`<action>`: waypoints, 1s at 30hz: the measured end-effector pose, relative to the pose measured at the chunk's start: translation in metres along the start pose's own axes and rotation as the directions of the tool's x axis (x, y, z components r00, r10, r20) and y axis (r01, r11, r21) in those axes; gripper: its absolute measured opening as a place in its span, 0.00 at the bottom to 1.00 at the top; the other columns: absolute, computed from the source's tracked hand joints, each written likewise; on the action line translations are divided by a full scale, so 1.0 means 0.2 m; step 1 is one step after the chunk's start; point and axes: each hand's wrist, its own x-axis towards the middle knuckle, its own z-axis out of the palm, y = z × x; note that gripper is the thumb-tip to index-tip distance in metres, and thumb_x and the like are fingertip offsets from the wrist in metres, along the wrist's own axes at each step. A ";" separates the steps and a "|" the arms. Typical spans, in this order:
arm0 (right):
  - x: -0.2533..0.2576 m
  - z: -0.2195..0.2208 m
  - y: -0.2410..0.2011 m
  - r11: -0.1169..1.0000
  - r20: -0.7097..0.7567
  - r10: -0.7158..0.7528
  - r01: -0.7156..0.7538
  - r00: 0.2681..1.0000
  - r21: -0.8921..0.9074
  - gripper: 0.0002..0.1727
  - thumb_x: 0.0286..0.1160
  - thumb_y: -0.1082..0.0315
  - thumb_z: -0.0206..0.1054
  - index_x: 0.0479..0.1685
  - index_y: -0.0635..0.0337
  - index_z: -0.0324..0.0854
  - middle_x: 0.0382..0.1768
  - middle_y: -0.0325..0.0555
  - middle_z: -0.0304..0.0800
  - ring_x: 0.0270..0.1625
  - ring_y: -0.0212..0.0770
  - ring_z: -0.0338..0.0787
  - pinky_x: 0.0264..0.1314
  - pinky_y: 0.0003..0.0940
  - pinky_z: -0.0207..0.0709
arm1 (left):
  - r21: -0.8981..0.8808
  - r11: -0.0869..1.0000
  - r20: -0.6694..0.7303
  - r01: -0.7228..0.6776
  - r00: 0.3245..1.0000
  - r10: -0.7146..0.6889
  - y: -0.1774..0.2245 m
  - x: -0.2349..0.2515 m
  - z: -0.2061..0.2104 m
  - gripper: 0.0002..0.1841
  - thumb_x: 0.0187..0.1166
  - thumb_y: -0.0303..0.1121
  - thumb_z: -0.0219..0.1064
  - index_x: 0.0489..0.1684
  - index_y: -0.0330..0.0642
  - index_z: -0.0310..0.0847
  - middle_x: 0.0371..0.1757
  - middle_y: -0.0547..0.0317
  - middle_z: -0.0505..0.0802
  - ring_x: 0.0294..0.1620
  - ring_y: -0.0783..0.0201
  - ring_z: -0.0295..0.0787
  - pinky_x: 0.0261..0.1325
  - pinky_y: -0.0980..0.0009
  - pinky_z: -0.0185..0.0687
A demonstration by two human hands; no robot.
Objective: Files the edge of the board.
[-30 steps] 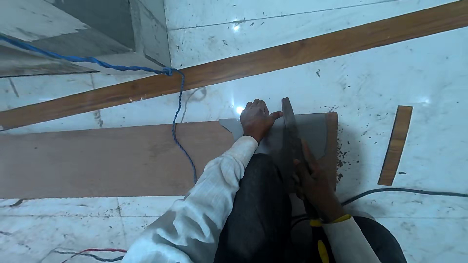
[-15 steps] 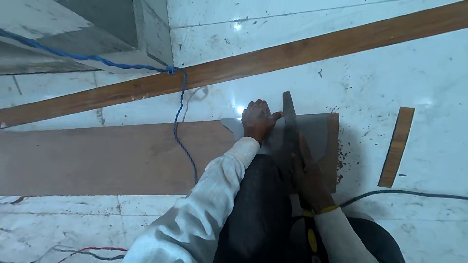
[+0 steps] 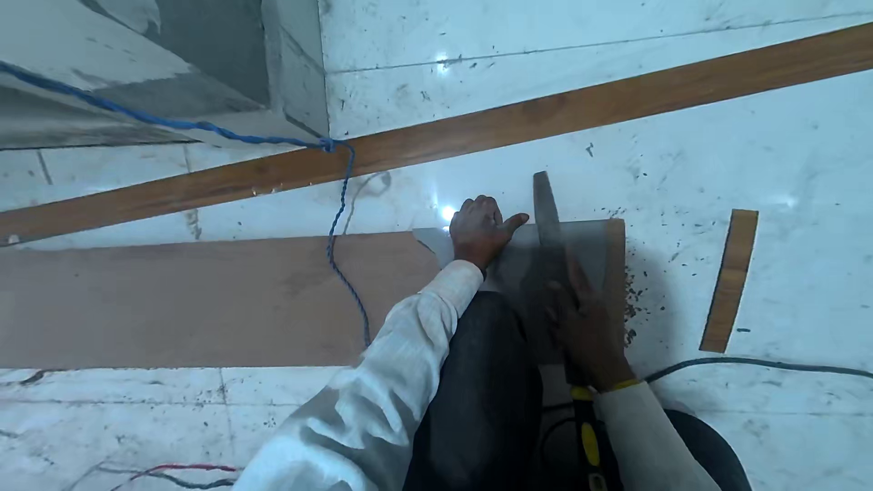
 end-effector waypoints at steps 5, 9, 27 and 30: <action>-0.07 -0.04 0.05 0.992 0.058 -0.002 -0.005 0.998 0.124 0.34 0.93 0.63 0.52 0.97 0.39 0.46 0.18 0.42 0.72 0.11 0.36 0.70 0.11 0.33 0.69 | 0.024 0.999 0.042 0.045 0.998 -0.046 0.03 0.01 0.00 0.26 0.76 0.55 0.74 0.33 0.34 0.85 0.50 0.45 0.89 0.59 0.45 0.83 0.59 0.46 0.73; -0.08 -0.02 0.07 0.991 0.073 0.017 -0.026 0.997 0.128 0.34 0.93 0.63 0.51 0.97 0.40 0.46 0.19 0.43 0.73 0.11 0.35 0.69 0.11 0.32 0.68 | 0.032 0.998 0.036 0.062 0.997 -0.063 0.03 0.00 0.00 0.25 0.76 0.54 0.75 0.31 0.35 0.85 0.49 0.46 0.89 0.59 0.46 0.83 0.58 0.48 0.73; -0.08 0.01 0.09 0.983 0.075 0.046 -0.058 0.996 0.175 0.34 0.93 0.63 0.50 0.97 0.37 0.44 0.18 0.41 0.70 0.11 0.35 0.68 0.10 0.31 0.67 | 0.078 0.995 0.065 0.062 0.996 -0.067 0.04 0.01 0.00 0.27 0.77 0.57 0.72 0.35 0.35 0.86 0.53 0.45 0.89 0.63 0.46 0.83 0.60 0.46 0.73; -0.08 0.02 0.10 0.996 0.052 0.028 -0.033 0.998 0.081 0.34 0.94 0.63 0.51 0.97 0.38 0.45 0.19 0.44 0.72 0.13 0.37 0.69 0.13 0.34 0.67 | 0.082 0.995 0.074 0.050 0.996 -0.056 0.04 0.01 0.00 0.27 0.78 0.56 0.71 0.36 0.34 0.85 0.53 0.44 0.89 0.63 0.45 0.82 0.59 0.46 0.72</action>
